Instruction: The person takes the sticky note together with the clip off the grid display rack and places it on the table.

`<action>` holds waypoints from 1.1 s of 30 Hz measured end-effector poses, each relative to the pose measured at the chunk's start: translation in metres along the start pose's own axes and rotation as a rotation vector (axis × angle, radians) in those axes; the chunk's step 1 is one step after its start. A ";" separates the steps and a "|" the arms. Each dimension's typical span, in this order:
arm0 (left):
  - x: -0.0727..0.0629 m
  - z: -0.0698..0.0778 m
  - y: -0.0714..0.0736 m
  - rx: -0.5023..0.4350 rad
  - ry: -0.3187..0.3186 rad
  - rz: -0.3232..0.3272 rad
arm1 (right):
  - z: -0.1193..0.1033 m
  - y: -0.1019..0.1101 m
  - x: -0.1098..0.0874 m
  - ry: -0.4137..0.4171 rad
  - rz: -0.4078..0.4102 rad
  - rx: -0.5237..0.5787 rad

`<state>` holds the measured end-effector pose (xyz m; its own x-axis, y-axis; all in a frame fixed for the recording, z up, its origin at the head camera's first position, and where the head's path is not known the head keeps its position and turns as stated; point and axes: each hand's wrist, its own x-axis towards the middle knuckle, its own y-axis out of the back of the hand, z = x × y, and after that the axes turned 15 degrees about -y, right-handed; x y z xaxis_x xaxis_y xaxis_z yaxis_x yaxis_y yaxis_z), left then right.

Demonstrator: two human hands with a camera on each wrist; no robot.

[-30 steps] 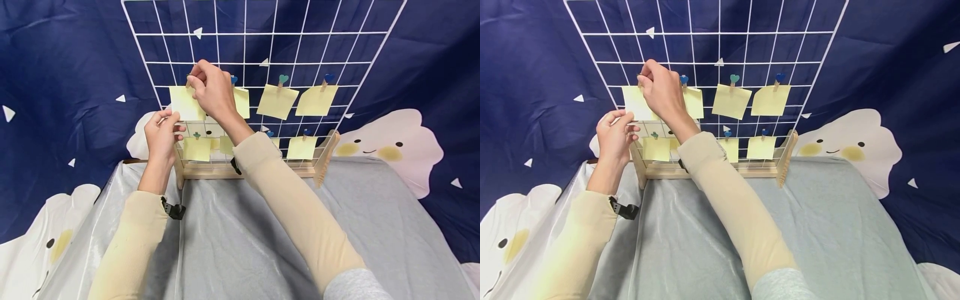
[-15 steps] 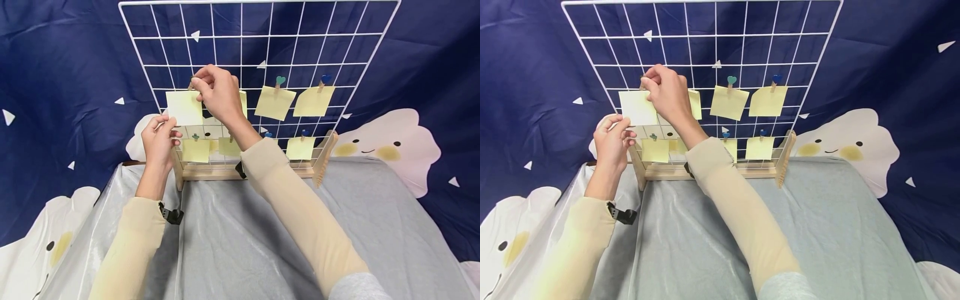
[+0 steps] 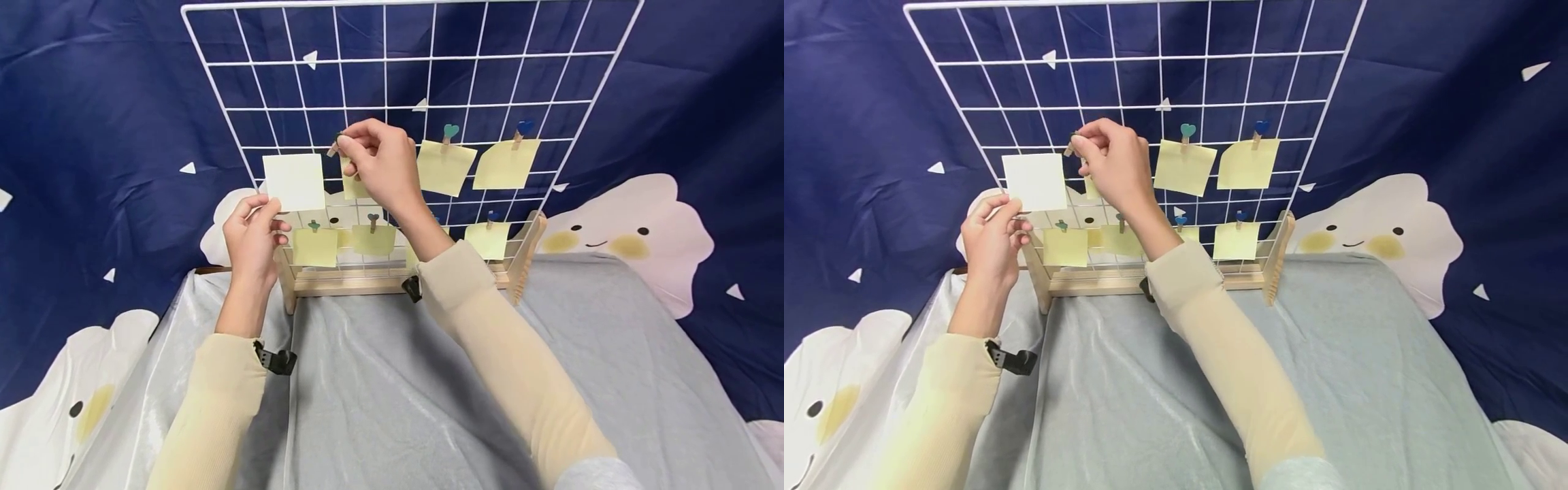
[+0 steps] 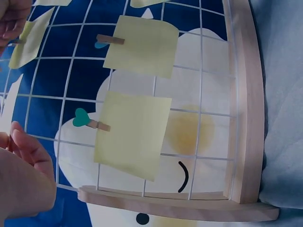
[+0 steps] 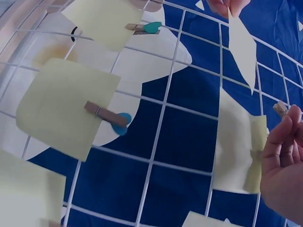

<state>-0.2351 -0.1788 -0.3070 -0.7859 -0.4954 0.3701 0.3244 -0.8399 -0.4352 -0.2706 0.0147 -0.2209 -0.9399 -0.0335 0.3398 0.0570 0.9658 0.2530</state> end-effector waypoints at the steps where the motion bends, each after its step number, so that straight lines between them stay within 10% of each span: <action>1: 0.000 0.001 0.000 0.002 -0.003 -0.001 | 0.001 0.002 -0.001 -0.005 -0.003 0.012; 33: -0.015 0.001 0.023 0.003 0.019 0.030 | 0.040 0.055 -0.038 -0.024 0.056 0.160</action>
<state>-0.2151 -0.1906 -0.3213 -0.7854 -0.5165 0.3411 0.3498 -0.8250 -0.4438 -0.2448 0.0790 -0.2560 -0.9445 0.0254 0.3275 0.0568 0.9946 0.0864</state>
